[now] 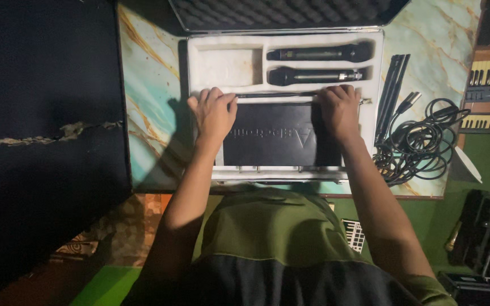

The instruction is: The person places an audio unit into a foam-lined hard case, then places two wireless microphones and several antennas into their designated slots in the case, and finally coils an audio cable by hand.

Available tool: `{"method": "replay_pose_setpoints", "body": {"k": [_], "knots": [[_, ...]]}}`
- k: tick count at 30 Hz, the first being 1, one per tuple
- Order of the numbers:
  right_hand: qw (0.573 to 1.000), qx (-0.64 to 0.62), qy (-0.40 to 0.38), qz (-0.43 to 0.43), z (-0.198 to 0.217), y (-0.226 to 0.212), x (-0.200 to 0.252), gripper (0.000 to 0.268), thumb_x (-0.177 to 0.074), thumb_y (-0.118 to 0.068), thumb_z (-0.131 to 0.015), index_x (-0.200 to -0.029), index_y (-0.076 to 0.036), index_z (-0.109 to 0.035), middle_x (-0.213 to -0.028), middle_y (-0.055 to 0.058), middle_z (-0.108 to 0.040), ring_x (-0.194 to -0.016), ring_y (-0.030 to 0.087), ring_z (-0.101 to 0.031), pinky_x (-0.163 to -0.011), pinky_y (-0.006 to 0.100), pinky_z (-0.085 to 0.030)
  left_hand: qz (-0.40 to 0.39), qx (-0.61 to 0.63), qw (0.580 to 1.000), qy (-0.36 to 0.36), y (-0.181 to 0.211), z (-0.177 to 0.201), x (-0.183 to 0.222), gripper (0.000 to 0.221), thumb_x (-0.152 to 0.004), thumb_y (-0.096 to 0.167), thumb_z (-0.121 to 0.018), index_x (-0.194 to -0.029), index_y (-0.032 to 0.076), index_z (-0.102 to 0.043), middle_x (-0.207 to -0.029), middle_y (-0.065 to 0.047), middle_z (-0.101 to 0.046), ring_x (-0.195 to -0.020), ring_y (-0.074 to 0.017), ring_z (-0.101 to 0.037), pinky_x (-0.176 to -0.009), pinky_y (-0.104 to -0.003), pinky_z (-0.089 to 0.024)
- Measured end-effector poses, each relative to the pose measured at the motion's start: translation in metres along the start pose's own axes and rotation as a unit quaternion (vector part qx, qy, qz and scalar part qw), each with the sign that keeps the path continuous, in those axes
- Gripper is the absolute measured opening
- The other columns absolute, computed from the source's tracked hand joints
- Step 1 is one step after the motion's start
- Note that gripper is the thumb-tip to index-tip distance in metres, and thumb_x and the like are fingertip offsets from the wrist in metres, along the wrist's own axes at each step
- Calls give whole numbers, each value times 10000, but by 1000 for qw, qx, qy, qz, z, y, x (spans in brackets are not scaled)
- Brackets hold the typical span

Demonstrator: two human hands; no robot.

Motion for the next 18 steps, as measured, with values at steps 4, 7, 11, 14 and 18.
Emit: {"method": "replay_pose_setpoints", "body": {"k": [4, 7, 11, 14, 18], "knots": [[999, -33, 38, -7, 18, -8, 2, 182, -1010, -58, -702, -1191, -62, -718, -1203, 112, -697, -1152, 337, -580, -1018, 486, -411, 15, 27, 999, 17, 6, 19, 4, 108, -928, 254, -744, -996, 180, -783, -956, -24, -672, -986, -262, -601, -900, -473, -342], [997, -57, 47, -16, 40, -22, 7, 201, -935, -24, -719, -1132, -50, -694, -1158, 134, -686, -1137, 353, -583, -1034, 503, -397, 31, 75, 996, 25, 13, 43, 10, 123, -934, 245, -737, -1026, 168, -765, -993, -30, -688, -1007, -272, -608, -922, -452, -355], [989, -120, 84, -31, 84, -52, 17, 205, -959, -4, -698, -1158, -49, -680, -1185, 134, -671, -1155, 350, -606, -1035, 452, -432, 17, 157, 987, 39, 34, 90, 21, 163, -945, 223, -733, -1088, 146, -737, -1100, -42, -709, -1100, -278, -621, -982, -434, -394], [981, -148, 114, -49, 119, -74, 28, 186, -988, -6, -694, -1171, -32, -673, -1203, 130, -672, -1180, 341, -622, -1061, 434, -457, -1, 183, 982, 41, 54, 126, 32, 203, -948, 207, -732, -1137, 133, -720, -1155, -52, -712, -1142, -280, -625, -1017, -431, -411], [963, -209, 155, -66, 166, -102, 43, 204, -1011, 2, -668, -1214, -11, -652, -1246, 141, -664, -1247, 313, -625, -1120, 408, -472, -52, 220, 971, 73, 83, 172, 49, 271, -941, 184, -717, -1199, 104, -691, -1212, -76, -703, -1208, -300, -615, -1075, -436, -400]]}}
Point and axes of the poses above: each hand's wrist, its own x-axis away from the middle knuckle, its own z-axis out of the back of the hand, y = z × x, the point moved 7 cm from there along -x, towards the middle knuckle
